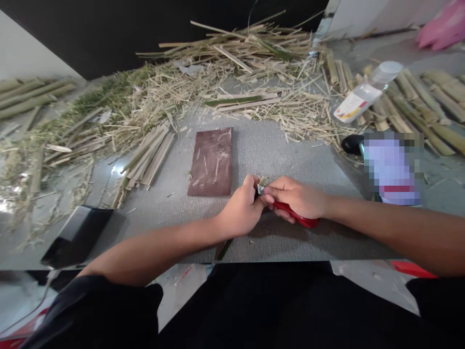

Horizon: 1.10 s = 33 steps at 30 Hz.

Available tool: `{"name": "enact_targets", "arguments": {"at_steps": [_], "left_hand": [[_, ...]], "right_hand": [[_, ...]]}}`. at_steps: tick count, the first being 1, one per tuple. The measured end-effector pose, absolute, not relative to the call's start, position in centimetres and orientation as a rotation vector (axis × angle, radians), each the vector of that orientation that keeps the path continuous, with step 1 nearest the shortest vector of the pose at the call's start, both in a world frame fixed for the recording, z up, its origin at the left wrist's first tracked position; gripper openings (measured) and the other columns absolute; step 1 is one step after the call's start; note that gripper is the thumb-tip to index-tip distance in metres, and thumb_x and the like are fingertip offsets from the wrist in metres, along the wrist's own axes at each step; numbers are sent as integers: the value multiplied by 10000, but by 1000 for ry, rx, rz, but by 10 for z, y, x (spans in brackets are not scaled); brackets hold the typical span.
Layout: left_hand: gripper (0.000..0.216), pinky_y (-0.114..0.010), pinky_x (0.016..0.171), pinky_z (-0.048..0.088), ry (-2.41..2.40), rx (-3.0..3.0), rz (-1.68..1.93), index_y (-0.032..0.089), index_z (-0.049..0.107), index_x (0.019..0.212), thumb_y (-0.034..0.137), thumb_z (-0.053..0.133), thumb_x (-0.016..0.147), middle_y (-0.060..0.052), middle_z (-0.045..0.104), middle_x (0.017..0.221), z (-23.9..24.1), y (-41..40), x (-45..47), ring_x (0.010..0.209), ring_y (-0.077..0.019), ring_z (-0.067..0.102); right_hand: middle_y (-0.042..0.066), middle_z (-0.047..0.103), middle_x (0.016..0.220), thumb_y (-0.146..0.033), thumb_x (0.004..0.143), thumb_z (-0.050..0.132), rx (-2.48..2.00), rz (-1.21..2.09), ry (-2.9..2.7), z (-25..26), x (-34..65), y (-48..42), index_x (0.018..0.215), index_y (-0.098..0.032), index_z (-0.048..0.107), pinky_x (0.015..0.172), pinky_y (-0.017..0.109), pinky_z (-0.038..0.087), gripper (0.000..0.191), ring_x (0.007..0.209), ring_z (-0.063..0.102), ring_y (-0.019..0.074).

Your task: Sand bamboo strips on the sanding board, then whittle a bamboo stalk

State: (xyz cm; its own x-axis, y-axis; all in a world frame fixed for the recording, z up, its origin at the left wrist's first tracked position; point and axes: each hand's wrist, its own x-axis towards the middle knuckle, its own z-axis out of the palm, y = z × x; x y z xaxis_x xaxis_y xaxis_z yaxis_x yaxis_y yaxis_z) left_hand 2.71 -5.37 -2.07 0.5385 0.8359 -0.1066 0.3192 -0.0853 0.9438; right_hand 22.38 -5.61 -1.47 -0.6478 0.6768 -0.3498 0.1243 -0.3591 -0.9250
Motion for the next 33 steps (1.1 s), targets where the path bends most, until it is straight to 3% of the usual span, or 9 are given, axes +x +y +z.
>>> {"name": "enact_targets", "arguments": {"at_steps": [4,10,20,30,33], "left_hand": [[367,-332,691,411,1012,1650,601,222,395,943,530,573,1032,10,540,812,-22,-53,27,747,-164,530],[421,-336,706,406,990,1680,595,218,400,979,543,667,968,20,491,841,-26,-51,23,753,-150,471],[382,-350,696,407,1025,1750,476,221,369,1010,473,656,983,6,533,848,-16,-53,25,763,-178,522],[373,-329,664,378,1017,1689,583,227,370,936,540,546,1038,18,492,800,-23,-50,26,718,-156,484],[443,-332,688,385,988,1673,609,220,386,947,594,621,985,19,471,835,-23,-49,24,745,-149,454]], "right_hand": [[-47,517,464,-588,1063,473,-1083,1903,-1437,-19,222,-62,785,-211,525,413,230,425,471,386,476,113],[-56,499,474,-578,1042,533,-947,2273,-1441,-9,231,-47,785,-207,531,343,216,365,451,351,414,98],[-67,474,476,-571,1014,581,-942,2358,-1398,-1,230,-43,764,-213,524,327,208,354,441,347,393,91],[-41,520,466,-556,1069,469,-1103,1891,-1401,-19,220,-64,776,-212,517,416,228,432,455,387,481,113],[-39,523,459,-542,1062,492,-1050,1998,-1447,-17,224,-60,765,-206,527,402,224,415,450,373,475,110]]}}
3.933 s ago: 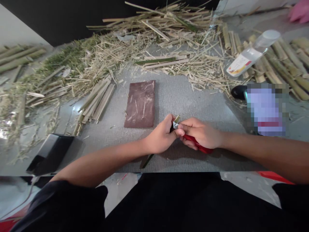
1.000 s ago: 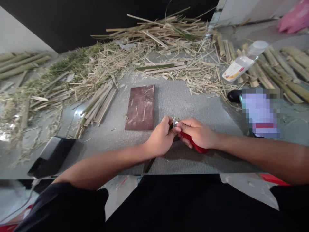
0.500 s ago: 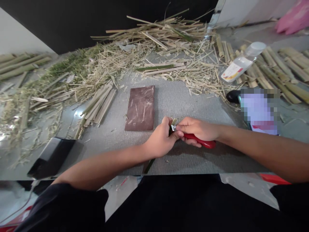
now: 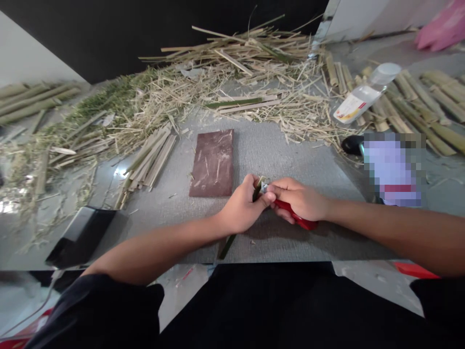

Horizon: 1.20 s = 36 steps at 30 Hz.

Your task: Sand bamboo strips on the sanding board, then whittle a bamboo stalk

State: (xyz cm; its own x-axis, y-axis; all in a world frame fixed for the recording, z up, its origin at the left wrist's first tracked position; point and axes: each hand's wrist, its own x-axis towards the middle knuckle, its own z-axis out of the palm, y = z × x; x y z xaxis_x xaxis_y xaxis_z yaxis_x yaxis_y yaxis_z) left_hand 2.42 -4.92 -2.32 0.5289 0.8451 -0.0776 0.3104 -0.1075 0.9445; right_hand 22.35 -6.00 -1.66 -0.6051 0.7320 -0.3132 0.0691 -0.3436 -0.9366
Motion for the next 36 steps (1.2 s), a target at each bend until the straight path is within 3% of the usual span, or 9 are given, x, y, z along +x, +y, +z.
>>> {"name": "enact_targets", "arguments": {"at_steps": [6,12,18,26,36], "left_hand": [[483,-334,688,385,905,1650,601,207,411,978,618,664,951,20,440,852,-24,-47,22,753,-143,422],[473,-346,711,400,909,1697,611,216,396,983,641,603,985,4,501,843,-30,-45,23,765,-162,469],[471,-327,656,356,903,1700,600,224,379,904,651,544,1014,25,453,785,-29,-44,24,711,-146,434],[556,-315,648,355,889,1647,560,209,419,926,668,730,887,30,441,817,-23,-42,21,725,-131,394],[540,-328,641,358,887,1789,583,226,381,886,719,592,959,18,479,790,-27,-41,22,704,-146,425]], "right_hand": [[-45,499,451,-561,1047,522,-945,2296,-1483,-8,232,-44,731,-212,503,348,220,362,471,337,426,99],[-35,528,457,-570,1062,494,-1035,2122,-1481,-15,226,-54,760,-204,525,377,228,385,476,355,461,108],[-49,524,469,-566,1078,458,-1050,1854,-1463,-24,220,-66,791,-207,535,419,234,426,466,385,481,111],[-29,540,455,-569,1074,484,-891,2197,-1601,-11,232,-47,720,-204,513,394,227,375,510,361,473,101],[-38,539,463,-604,1054,495,-976,2144,-1527,-12,228,-51,761,-208,510,406,235,392,493,366,466,106]]}}
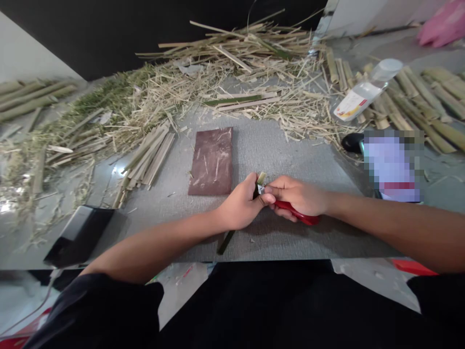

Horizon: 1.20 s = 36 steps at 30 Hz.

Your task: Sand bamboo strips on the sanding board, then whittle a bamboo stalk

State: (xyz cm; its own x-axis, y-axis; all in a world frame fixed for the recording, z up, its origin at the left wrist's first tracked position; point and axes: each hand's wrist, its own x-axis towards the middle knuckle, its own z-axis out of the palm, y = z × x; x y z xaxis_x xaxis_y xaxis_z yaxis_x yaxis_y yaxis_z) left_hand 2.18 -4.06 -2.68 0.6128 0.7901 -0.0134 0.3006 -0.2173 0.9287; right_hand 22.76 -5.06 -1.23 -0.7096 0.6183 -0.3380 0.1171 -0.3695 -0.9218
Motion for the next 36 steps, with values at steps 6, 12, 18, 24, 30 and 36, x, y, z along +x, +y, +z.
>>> {"name": "enact_targets", "arguments": {"at_steps": [6,12,18,24,30,36], "left_hand": [[505,-329,652,381,851,1757,549,221,411,882,692,550,998,0,549,791,-26,-40,23,710,-155,489],[510,-317,639,368,849,1729,571,212,453,869,691,592,975,8,512,779,-24,-40,23,706,-149,469],[517,-304,633,376,854,1724,570,213,432,869,665,676,933,23,488,782,-22,-42,23,705,-136,446],[488,-319,623,364,941,1773,552,226,403,879,651,623,974,17,521,758,-25,-44,24,681,-148,461],[417,-320,615,381,984,1756,503,233,381,883,564,598,1014,0,574,767,-22,-48,24,691,-163,519],[414,-321,650,393,974,1744,537,213,446,870,577,571,1023,-9,569,788,-21,-45,25,732,-165,528]], "right_hand": [[-44,537,466,-592,1069,474,-1000,1905,-1500,-24,222,-64,780,-202,544,433,243,403,491,389,480,109],[-39,538,464,-603,1068,473,-949,1957,-1525,-22,226,-58,750,-204,538,435,244,409,515,388,480,108],[-44,526,469,-600,1060,488,-863,2270,-1518,-11,232,-44,746,-215,495,358,227,353,496,350,438,101],[-50,524,468,-592,1053,505,-951,2170,-1483,-12,228,-50,779,-212,508,378,229,371,469,359,447,104],[-43,526,459,-597,1067,472,-1011,1926,-1529,-18,222,-61,761,-209,522,433,240,396,498,388,473,109],[-43,528,495,-579,1069,472,-1042,1813,-1442,-25,218,-69,756,-217,520,430,247,429,481,408,485,115]]}}
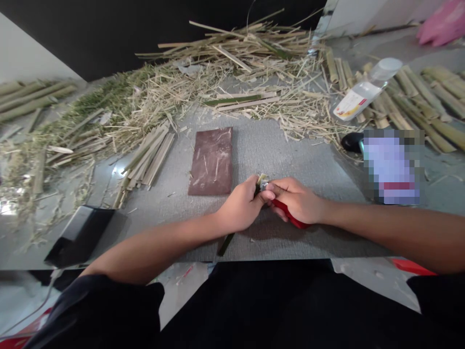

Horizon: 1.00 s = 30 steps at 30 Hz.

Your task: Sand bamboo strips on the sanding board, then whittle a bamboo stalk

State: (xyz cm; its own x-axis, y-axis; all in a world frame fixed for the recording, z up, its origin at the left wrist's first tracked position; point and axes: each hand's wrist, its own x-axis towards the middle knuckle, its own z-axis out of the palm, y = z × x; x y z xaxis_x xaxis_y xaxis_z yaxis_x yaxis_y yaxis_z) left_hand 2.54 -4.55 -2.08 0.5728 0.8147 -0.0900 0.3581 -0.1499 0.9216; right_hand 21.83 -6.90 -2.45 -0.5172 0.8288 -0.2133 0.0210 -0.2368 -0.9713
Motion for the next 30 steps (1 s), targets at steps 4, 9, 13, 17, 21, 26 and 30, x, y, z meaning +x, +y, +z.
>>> {"name": "enact_targets", "arguments": {"at_steps": [4,9,13,17,21,26,30], "left_hand": [[490,-302,620,356,964,1725,581,207,459,838,641,652,958,28,479,738,-23,-41,24,678,-133,442],[570,-287,610,359,880,1661,572,200,471,853,689,764,846,33,486,752,-24,-40,23,682,-122,426],[563,-284,609,360,860,1665,590,198,481,867,686,760,853,28,506,758,-25,-41,23,690,-127,442],[540,-290,627,384,842,1691,594,195,491,882,667,754,871,18,528,778,-27,-41,23,706,-135,468],[518,-307,652,430,825,1682,574,192,515,913,675,702,909,-7,594,804,-28,-40,23,733,-159,543],[467,-333,692,457,827,1723,541,185,541,921,628,690,939,-27,625,835,-27,-39,23,765,-178,573],[479,-336,691,442,864,1714,528,186,534,872,646,621,976,-23,608,803,-24,-38,24,748,-175,562]], "right_hand": [[-46,533,501,-558,1079,458,-1032,1779,-1389,-26,220,-67,766,-219,515,425,244,426,465,404,489,113],[-29,540,469,-582,1073,474,-879,2020,-1605,-19,228,-55,693,-209,496,423,230,394,533,393,472,99],[-43,536,477,-569,1075,470,-861,2236,-1538,-16,234,-45,756,-212,512,378,228,376,481,361,447,103],[-50,533,485,-541,1077,471,-853,2298,-1517,-17,236,-42,796,-209,527,388,227,392,438,359,448,104],[-49,533,474,-585,1065,477,-888,2175,-1558,-16,230,-48,773,-213,518,403,234,378,475,366,456,106],[-47,536,486,-605,1074,450,-959,1903,-1577,-21,224,-61,756,-214,513,449,246,393,508,401,476,106],[-44,529,495,-617,1059,478,-998,1833,-1502,-26,220,-66,751,-216,519,438,254,419,507,411,484,115]]}}
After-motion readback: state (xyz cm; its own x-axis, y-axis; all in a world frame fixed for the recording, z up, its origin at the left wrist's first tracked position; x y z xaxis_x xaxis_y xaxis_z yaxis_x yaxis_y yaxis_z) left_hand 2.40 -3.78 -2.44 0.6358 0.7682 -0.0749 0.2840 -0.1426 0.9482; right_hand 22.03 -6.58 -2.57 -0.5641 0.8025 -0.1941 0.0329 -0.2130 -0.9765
